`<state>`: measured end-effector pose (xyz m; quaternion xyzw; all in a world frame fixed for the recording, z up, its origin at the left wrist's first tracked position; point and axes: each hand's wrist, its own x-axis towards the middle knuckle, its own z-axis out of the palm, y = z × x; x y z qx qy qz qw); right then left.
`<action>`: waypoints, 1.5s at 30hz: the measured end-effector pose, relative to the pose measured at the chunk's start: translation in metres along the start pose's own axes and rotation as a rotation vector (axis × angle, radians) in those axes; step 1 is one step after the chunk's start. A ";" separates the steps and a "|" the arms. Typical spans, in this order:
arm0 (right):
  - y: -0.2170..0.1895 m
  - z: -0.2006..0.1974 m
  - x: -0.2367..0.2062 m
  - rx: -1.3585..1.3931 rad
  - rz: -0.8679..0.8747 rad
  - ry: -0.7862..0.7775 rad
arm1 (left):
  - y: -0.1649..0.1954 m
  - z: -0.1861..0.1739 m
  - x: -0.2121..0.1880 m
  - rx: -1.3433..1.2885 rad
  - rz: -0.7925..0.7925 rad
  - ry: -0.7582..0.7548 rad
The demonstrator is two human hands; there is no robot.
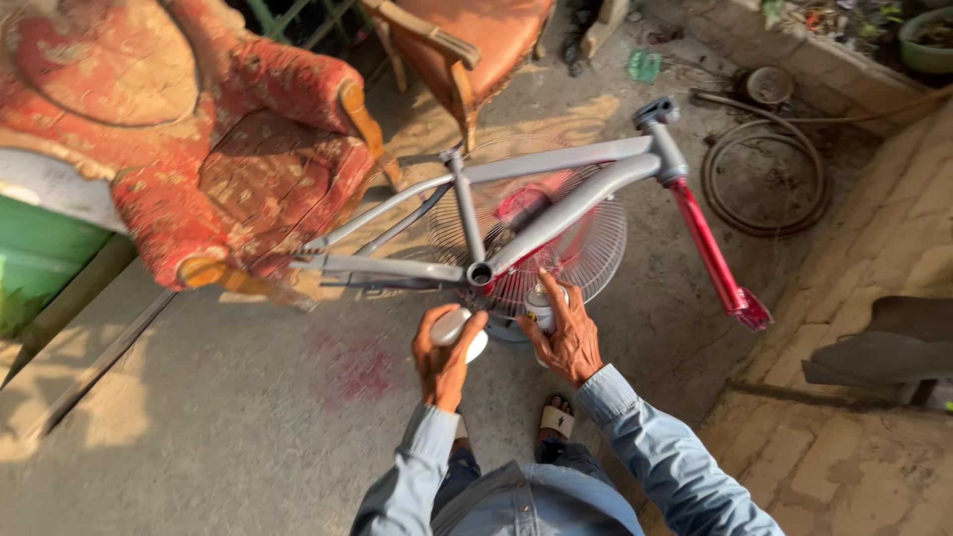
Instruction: The person spray paints a bicycle frame red using a spray can. They rotate the frame to cover all sides, including the fork and chainstay, while it rests on a fan. The frame is fully coated by the end of the clip.
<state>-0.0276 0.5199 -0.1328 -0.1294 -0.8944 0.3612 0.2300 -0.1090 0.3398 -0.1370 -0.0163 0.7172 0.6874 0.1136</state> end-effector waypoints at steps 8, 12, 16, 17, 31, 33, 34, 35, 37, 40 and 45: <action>0.072 -0.069 0.072 -0.223 0.199 0.466 | 0.002 0.000 -0.004 0.107 -0.001 0.064; 0.096 -0.086 0.100 -0.321 0.307 0.564 | 0.003 0.008 -0.008 0.146 0.018 0.041; 0.112 -0.088 0.117 -0.319 0.521 0.514 | 0.004 0.014 -0.014 0.169 0.026 0.025; 0.115 -0.087 0.120 -0.324 0.522 0.514 | 0.004 0.014 -0.015 0.180 0.023 0.025; 0.131 -0.064 0.133 -0.284 0.564 0.433 | 0.005 0.008 -0.015 0.189 -0.002 0.010; 0.132 -0.062 0.132 -0.296 0.551 0.425 | 0.006 0.005 -0.014 0.179 -0.005 0.016; 0.133 -0.061 0.131 -0.303 0.543 0.422 | 0.006 0.004 -0.014 0.183 -0.013 0.020; 0.134 -0.060 0.131 -0.305 0.532 0.433 | 0.006 0.003 -0.013 0.187 -0.021 0.025; 0.135 -0.059 0.132 -0.306 0.510 0.455 | 0.007 0.001 -0.013 0.199 -0.019 0.028; 0.134 -0.060 0.137 -0.300 0.547 0.447 | 0.008 0.000 -0.014 0.202 -0.004 0.015; 0.115 -0.060 0.128 -0.163 0.707 0.254 | 0.008 -0.002 -0.016 0.210 -0.015 0.005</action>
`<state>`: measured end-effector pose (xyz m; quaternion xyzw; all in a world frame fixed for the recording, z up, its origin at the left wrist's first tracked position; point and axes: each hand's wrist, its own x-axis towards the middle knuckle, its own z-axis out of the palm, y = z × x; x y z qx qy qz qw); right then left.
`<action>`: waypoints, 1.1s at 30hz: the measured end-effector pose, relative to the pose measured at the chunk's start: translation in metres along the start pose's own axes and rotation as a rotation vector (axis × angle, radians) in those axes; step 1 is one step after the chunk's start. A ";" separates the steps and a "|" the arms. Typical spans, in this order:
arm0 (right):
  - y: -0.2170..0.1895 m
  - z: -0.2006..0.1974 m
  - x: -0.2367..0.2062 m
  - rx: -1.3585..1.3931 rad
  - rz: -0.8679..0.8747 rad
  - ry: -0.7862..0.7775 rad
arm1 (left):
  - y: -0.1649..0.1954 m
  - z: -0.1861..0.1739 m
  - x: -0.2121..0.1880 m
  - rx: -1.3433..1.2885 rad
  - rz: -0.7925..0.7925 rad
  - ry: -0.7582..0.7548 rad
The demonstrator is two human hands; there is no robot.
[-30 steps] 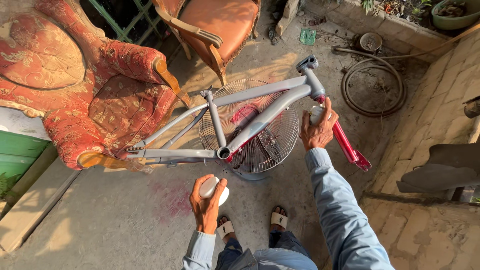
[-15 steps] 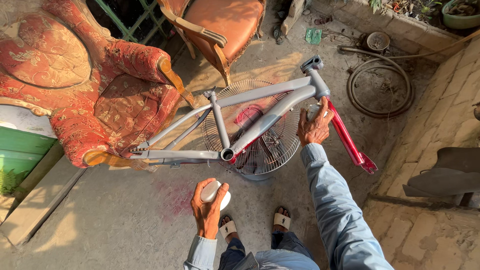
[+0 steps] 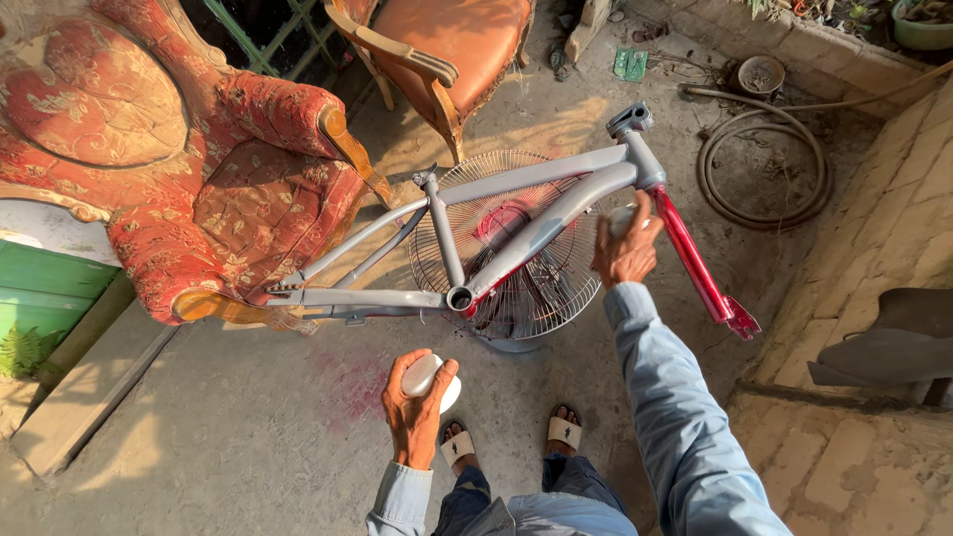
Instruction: The person spray paints a bicycle frame red using a spray can. They rotate the frame to cover all sides, including the fork and chainstay, while it rests on a fan. The frame is fully coated by the end of the clip.
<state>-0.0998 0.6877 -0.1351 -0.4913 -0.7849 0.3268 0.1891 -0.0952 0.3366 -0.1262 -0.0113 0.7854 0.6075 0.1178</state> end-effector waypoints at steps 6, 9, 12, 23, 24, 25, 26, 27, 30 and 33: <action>0.007 0.002 -0.055 0.067 -0.636 0.056 | -0.003 0.001 0.003 -0.035 -0.001 0.012; 0.009 0.003 -0.041 0.085 -0.258 0.137 | -0.004 0.003 0.003 -0.027 0.004 -0.010; 0.007 -0.001 -0.017 0.115 -0.119 0.304 | -0.004 0.006 0.001 -0.013 0.006 -0.010; -0.008 0.013 0.017 0.103 0.020 0.411 | 0.007 -0.008 0.001 0.042 -0.058 -0.001; -0.008 0.015 0.019 0.092 0.026 0.405 | 0.006 -0.009 0.002 0.037 -0.062 -0.007; -0.007 0.017 0.021 0.085 0.060 0.352 | 0.006 -0.010 0.003 0.024 -0.063 -0.011; -0.006 0.019 0.020 0.077 0.097 0.299 | 0.005 -0.011 0.004 0.013 -0.065 -0.016; -0.006 0.020 0.017 0.070 0.135 0.244 | 0.004 -0.012 0.005 0.003 -0.068 -0.021; 0.002 0.025 -0.011 0.052 -0.167 0.130 | 0.001 -0.011 0.010 0.005 -0.071 -0.028; 0.007 0.024 -0.030 0.044 -0.172 0.156 | -0.001 -0.010 0.015 -0.022 -0.107 -0.035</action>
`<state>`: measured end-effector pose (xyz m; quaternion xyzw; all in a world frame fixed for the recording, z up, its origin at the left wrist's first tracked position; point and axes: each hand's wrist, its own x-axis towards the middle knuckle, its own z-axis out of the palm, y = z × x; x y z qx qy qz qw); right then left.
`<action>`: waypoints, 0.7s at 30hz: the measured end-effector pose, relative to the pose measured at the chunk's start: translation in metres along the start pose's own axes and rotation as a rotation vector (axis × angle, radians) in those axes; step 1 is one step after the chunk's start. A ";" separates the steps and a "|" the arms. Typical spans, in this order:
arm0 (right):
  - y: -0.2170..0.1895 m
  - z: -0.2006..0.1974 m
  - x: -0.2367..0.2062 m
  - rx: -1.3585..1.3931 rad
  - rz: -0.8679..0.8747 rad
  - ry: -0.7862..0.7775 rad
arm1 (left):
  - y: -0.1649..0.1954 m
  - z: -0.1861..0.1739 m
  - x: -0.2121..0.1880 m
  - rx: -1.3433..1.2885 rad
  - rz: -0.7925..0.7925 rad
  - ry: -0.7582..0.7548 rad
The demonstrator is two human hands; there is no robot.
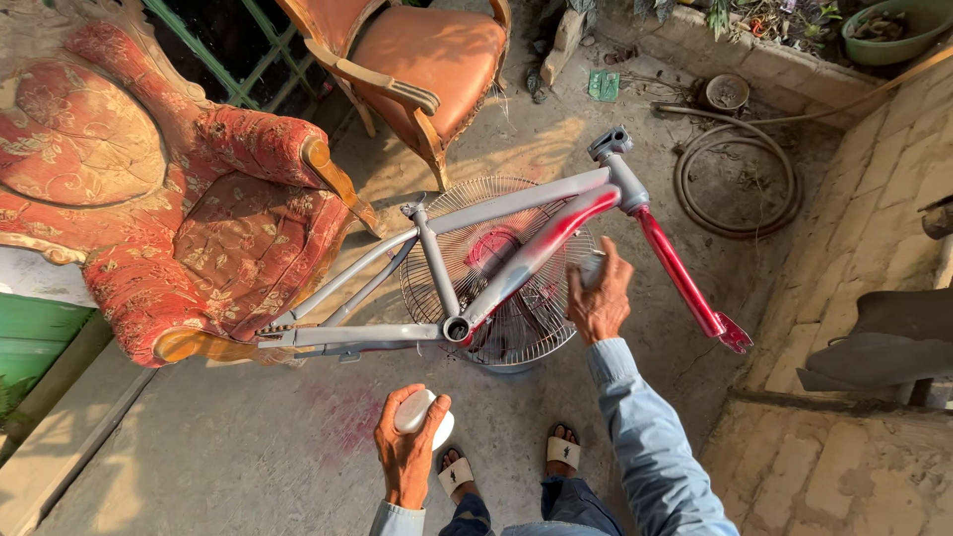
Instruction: The person spray paints a bicycle frame red using a spray can. They rotate the frame to cover all sides, including the fork and chainstay, while it rests on a fan. The frame is fully coated by the end of the clip.
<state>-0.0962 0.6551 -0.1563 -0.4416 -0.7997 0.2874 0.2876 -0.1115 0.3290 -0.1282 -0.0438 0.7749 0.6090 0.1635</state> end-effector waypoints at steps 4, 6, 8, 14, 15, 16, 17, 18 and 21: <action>0.005 -0.011 0.012 -0.008 0.063 0.067 | -0.001 0.002 0.002 0.003 0.013 -0.009; 0.006 -0.015 0.022 0.017 -0.023 0.147 | -0.002 0.003 0.001 0.036 0.020 -0.011; 0.006 -0.018 0.029 0.031 -0.044 0.147 | -0.003 0.004 -0.001 0.036 0.019 -0.013; 0.005 -0.021 0.042 -0.022 0.027 0.189 | -0.002 0.005 -0.012 0.043 0.030 -0.008; 0.006 -0.021 0.042 -0.037 0.039 0.216 | -0.002 0.005 -0.013 0.046 0.029 -0.008; 0.006 -0.020 0.042 -0.045 0.076 0.218 | -0.001 0.004 -0.013 0.049 0.028 -0.001; 0.007 -0.019 0.042 -0.054 0.112 0.221 | -0.001 0.003 -0.012 0.052 0.027 0.005; 0.008 -0.017 0.042 -0.061 0.148 0.226 | 0.000 0.002 -0.011 0.054 0.028 0.010; 0.009 -0.011 0.045 -0.072 0.132 0.239 | 0.002 -0.005 -0.007 0.049 0.037 0.006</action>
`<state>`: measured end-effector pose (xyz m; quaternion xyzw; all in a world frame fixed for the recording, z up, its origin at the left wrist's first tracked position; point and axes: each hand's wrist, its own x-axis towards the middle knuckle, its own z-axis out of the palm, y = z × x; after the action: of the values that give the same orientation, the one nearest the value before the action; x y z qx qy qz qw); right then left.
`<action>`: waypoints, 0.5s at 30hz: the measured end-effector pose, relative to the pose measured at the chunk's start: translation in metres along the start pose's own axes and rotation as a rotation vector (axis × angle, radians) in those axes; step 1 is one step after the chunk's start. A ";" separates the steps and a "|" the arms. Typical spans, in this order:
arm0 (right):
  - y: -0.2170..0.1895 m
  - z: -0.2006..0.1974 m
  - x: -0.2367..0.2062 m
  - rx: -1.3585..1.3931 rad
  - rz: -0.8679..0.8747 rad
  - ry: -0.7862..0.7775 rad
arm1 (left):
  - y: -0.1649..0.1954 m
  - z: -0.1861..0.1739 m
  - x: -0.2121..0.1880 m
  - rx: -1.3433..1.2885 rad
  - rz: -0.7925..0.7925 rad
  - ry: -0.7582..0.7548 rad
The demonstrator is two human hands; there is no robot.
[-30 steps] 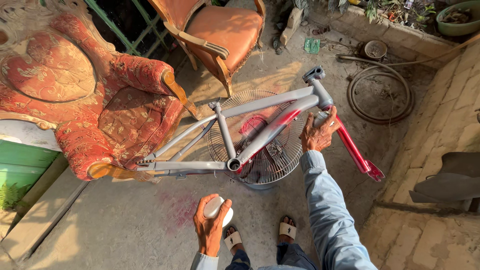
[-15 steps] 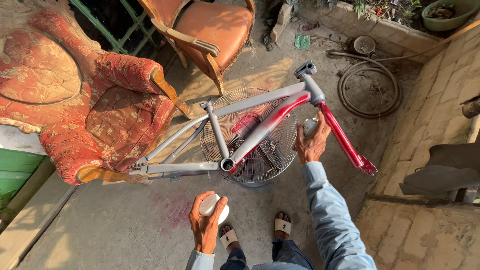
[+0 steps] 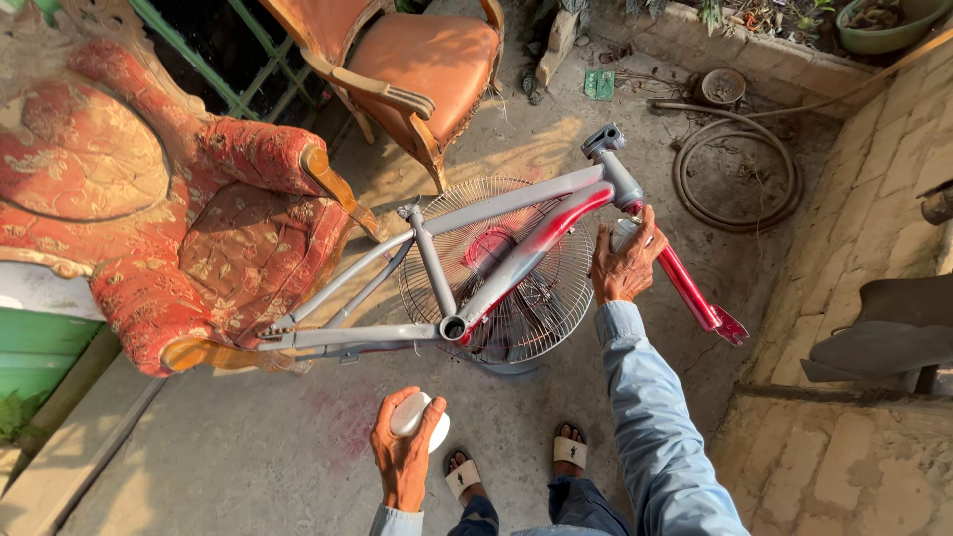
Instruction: The person spray paints a bicycle frame red using a spray can. They rotate the frame to cover all sides, including the fork and chainstay, while it rests on a fan. The frame is fully coated by the end of the clip.
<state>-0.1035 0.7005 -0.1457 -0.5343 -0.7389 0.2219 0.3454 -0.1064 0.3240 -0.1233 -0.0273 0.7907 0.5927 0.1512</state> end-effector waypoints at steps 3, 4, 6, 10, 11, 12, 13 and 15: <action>-0.004 0.007 0.004 -0.035 -0.031 0.049 | -0.001 -0.010 0.003 0.019 -0.005 -0.009; -0.005 0.009 0.004 -0.038 -0.003 0.009 | -0.001 -0.013 0.004 0.036 -0.011 -0.010; -0.008 0.009 0.001 -0.046 0.053 -0.076 | -0.003 -0.019 0.005 0.071 -0.028 -0.011; -0.001 0.000 -0.036 0.102 -0.119 -0.256 | -0.007 -0.024 0.012 0.025 -0.061 -0.006; 0.001 -0.003 -0.048 0.144 -0.229 -0.220 | -0.008 -0.024 0.014 0.013 -0.067 -0.010; 0.003 -0.006 -0.054 0.186 -0.340 -0.188 | -0.008 -0.024 0.016 0.003 -0.074 -0.010; 0.005 -0.007 -0.055 0.184 -0.278 -0.191 | -0.008 -0.022 0.017 0.013 -0.066 -0.009; 0.008 -0.008 -0.053 0.183 -0.148 -0.197 | -0.008 -0.020 0.019 0.040 -0.050 -0.007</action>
<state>-0.0824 0.6527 -0.1605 -0.4203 -0.7834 0.3134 0.3339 -0.1272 0.3055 -0.1313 -0.0418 0.8008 0.5730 0.1692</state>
